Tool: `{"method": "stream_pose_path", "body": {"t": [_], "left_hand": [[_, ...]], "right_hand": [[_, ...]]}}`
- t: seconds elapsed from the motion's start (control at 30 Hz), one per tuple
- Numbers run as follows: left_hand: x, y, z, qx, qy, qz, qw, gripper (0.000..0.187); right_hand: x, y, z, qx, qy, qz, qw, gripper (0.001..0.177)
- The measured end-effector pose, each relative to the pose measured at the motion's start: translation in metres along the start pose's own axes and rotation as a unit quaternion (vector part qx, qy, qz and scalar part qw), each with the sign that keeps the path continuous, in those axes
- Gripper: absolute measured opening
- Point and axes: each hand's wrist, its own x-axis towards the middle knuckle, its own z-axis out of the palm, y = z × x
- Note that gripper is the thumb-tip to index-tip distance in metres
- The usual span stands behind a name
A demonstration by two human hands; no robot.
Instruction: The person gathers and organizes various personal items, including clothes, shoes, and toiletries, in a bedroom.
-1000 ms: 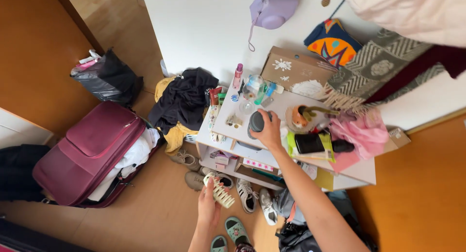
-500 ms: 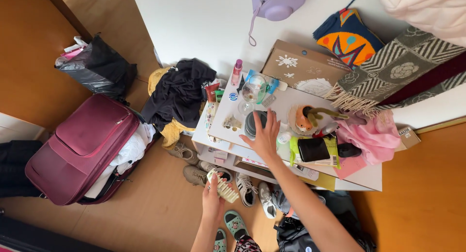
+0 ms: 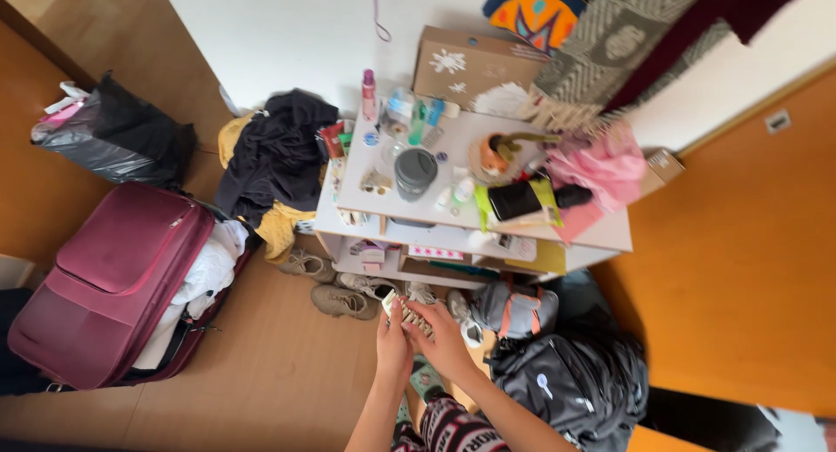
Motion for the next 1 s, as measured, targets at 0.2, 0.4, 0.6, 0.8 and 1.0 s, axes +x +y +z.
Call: {"method": "stream_pose_path", "body": {"t": [0.2,0.4,0.6,0.8,1.0], "left_hand": [[-0.044,-0.031,0.004,0.006,-0.012,-0.043,0.999,0.047],[-0.083,-0.062,0.012,-0.004,-0.032,-0.023,0.999,0.05],[-0.104,-0.136,-0.005,-0.003,-0.031,-0.006,1.0,0.048],[-0.132,-0.152,-0.011,0.011,0.01,0.023,1.0,0.047],[-0.122,-0.115,-0.039,0.104,0.132,-0.003,0.986,0.053]], "right_hand": [[-0.06,0.002,-0.017,-0.006,0.095,-0.102,0.99,0.034],[-0.103,-0.002,-0.045,0.02,0.092,-0.021,0.995,0.021],[-0.145,0.037,-0.072,0.044,0.089,-0.068,0.993,0.017],[-0.174,0.064,-0.07,0.084,0.05,-0.005,0.995,0.011],[-0.154,0.123,-0.014,0.267,-0.107,0.104,0.952,0.013]]}}
